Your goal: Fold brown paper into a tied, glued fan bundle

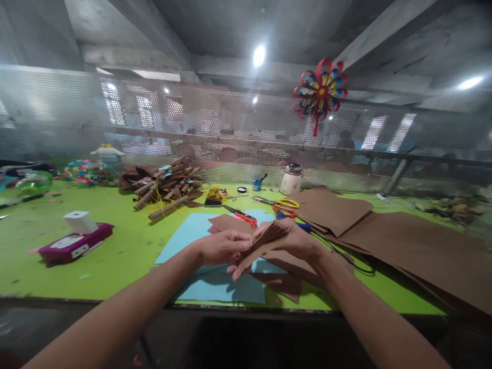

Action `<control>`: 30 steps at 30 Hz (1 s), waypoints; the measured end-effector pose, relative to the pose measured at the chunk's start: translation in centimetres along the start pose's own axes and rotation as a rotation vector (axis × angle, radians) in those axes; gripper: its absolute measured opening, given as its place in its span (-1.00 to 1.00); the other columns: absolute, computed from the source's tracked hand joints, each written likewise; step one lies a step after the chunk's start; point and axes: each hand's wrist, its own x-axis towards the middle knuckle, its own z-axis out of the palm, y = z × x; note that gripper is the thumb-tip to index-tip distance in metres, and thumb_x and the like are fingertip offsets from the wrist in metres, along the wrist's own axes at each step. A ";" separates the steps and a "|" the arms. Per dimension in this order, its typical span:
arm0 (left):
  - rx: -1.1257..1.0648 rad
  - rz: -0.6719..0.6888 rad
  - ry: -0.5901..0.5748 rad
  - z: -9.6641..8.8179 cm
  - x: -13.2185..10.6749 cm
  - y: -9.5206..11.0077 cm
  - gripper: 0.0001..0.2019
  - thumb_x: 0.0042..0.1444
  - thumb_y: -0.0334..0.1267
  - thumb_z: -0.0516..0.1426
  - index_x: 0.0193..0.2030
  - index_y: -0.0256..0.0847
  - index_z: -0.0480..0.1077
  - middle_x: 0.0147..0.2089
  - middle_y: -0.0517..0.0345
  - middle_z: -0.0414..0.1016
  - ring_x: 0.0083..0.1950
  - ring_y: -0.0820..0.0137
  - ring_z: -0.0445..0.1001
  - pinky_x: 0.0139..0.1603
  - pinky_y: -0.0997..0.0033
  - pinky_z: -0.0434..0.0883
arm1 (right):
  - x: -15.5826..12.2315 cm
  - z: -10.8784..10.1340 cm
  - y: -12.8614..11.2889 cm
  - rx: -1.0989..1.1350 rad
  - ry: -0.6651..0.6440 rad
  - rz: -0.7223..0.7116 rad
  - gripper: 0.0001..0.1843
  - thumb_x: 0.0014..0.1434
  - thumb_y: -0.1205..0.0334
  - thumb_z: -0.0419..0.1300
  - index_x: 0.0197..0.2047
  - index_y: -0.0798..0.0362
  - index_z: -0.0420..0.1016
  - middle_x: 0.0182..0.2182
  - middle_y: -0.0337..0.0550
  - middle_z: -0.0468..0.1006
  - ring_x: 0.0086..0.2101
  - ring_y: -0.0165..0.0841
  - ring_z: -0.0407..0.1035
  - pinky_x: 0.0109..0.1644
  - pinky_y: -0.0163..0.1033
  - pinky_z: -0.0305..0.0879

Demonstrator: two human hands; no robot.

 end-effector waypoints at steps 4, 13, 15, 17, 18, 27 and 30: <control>0.012 0.026 -0.050 0.3 0.0 0.1 -0.57 0.10 0.07 0.06 -0.23 -0.33 0.39 -0.36 -0.05 0.51 -0.44 0.37 0.47 -0.48 0.42 0.34 | 0.1 -0.3 0.2 -0.017 0.052 -0.037 -0.79 -0.03 0.17 0.32 -0.30 0.07 0.51 -0.37 -0.16 0.51 -0.31 -0.35 0.40 -0.14 -0.18 0.32; 0.599 0.532 0.873 -1.1 1.2 0.3 -0.81 0.09 -0.20 0.13 -0.26 -0.30 0.42 -0.27 0.03 0.47 -0.25 0.40 0.41 -0.20 0.38 0.36 | 0.3 -2.8 1.1 -0.084 0.080 0.152 -0.71 0.04 0.21 0.26 -0.15 0.14 0.50 -0.29 -0.13 0.50 -0.35 -0.44 0.34 -0.25 -0.30 0.23; 0.774 0.619 0.883 -0.7 1.2 0.3 -0.83 0.11 -0.24 0.10 -0.24 -0.28 0.43 -0.24 0.02 0.46 -0.20 0.38 0.40 -0.17 0.38 0.36 | 0.3 -3.1 1.6 -0.022 0.108 0.211 -0.71 0.00 0.20 0.29 -0.18 0.15 0.50 -0.36 -0.18 0.48 -0.42 -0.48 0.31 -0.33 -0.35 0.19; 0.868 0.684 0.890 -0.5 1.1 0.4 -0.86 0.12 -0.28 0.09 -0.24 -0.27 0.43 -0.25 0.03 0.46 -0.21 0.39 0.40 -0.19 0.40 0.36 | 0.2 -3.0 2.1 0.065 0.130 0.260 -0.70 -0.06 0.21 0.33 -0.23 0.16 0.50 -0.42 -0.21 0.46 -0.47 -0.49 0.29 -0.37 -0.37 0.16; 0.894 0.719 0.938 -0.5 0.9 0.5 -0.87 0.11 -0.30 0.09 -0.26 -0.26 0.43 -0.28 0.05 0.45 -0.23 0.40 0.40 -0.21 0.42 0.36 | 0.2 -2.7 2.4 0.100 0.134 0.276 -0.69 -0.09 0.21 0.34 -0.25 0.16 0.50 -0.44 -0.22 0.45 -0.47 -0.50 0.28 -0.38 -0.37 0.15; 0.810 0.720 0.983 -1.1 0.4 1.0 -0.83 0.10 -0.34 0.08 -0.19 -0.27 0.44 -0.27 0.06 0.51 -0.26 0.41 0.46 -0.23 0.45 0.39 | 0.9 -1.3 4.1 0.082 0.074 0.297 -0.74 -0.13 0.24 0.31 -0.32 0.17 0.49 -0.55 -0.30 0.36 -0.54 -0.55 0.19 -0.45 -0.40 0.04; 0.935 0.576 0.689 -0.3 1.1 0.4 -0.71 0.15 -0.37 -0.02 -0.04 -0.23 0.42 -0.15 0.04 0.53 -0.14 0.38 0.46 -0.10 0.42 0.36 | 0.9 -1.0 4.0 0.031 0.070 0.301 -0.77 -0.14 0.27 0.29 -0.35 0.18 0.49 -0.56 -0.30 0.36 -0.55 -0.54 0.18 -0.46 -0.39 0.04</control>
